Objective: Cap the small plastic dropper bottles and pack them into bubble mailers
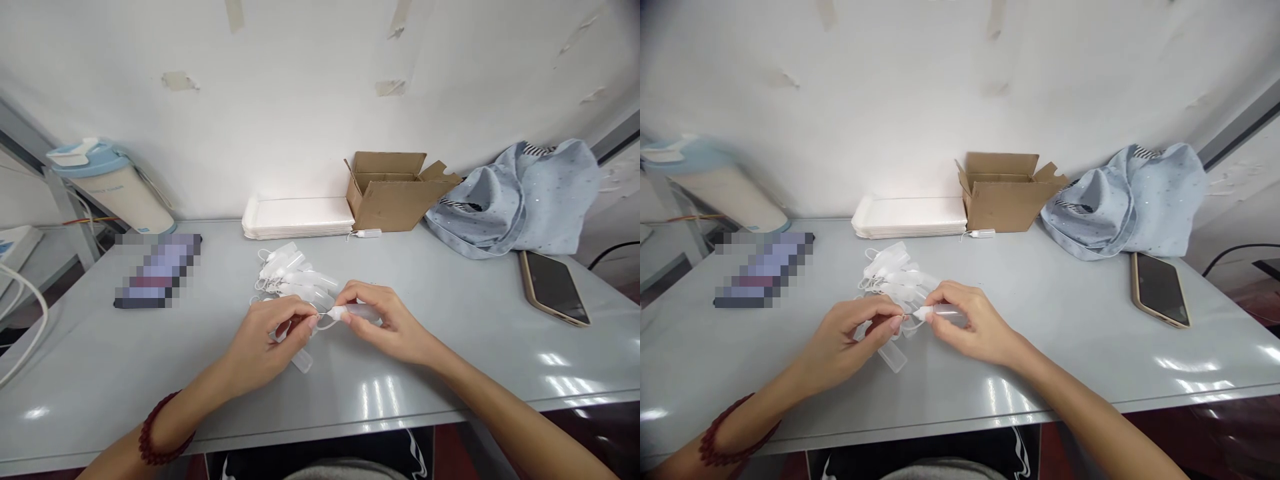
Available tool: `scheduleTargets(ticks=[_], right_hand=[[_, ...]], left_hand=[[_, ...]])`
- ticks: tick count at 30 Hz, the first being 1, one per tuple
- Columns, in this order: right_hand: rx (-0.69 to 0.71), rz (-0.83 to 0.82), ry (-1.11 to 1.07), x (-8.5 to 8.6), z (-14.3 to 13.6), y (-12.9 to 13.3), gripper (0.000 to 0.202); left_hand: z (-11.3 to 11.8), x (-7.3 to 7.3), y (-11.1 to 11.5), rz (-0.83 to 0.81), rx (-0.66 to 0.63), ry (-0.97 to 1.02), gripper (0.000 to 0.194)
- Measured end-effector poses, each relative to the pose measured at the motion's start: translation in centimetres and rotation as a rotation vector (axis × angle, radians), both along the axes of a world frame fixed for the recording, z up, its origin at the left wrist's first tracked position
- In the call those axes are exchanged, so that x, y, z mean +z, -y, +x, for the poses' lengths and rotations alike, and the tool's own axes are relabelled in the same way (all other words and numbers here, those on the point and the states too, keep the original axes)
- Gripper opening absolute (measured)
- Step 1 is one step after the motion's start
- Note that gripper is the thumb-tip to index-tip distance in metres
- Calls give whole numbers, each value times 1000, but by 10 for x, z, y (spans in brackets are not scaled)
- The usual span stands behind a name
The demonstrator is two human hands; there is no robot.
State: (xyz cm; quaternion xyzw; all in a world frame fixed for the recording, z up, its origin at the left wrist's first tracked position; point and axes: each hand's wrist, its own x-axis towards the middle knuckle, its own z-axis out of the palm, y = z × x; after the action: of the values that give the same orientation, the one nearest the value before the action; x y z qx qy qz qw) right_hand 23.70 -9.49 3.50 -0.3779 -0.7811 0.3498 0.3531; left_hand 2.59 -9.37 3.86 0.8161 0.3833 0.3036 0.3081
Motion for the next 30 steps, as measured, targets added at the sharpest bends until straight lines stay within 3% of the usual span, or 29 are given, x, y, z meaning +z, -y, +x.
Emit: scheduleTargets(ticks=[21,30], right_hand=[[31,44,56,-4,-1,0,8],[34,23,19,-3,-3,2,7]], left_hand=[[1,-6,0,20,-23,-6,20],[-2,1,-4,24,-84,26,12]])
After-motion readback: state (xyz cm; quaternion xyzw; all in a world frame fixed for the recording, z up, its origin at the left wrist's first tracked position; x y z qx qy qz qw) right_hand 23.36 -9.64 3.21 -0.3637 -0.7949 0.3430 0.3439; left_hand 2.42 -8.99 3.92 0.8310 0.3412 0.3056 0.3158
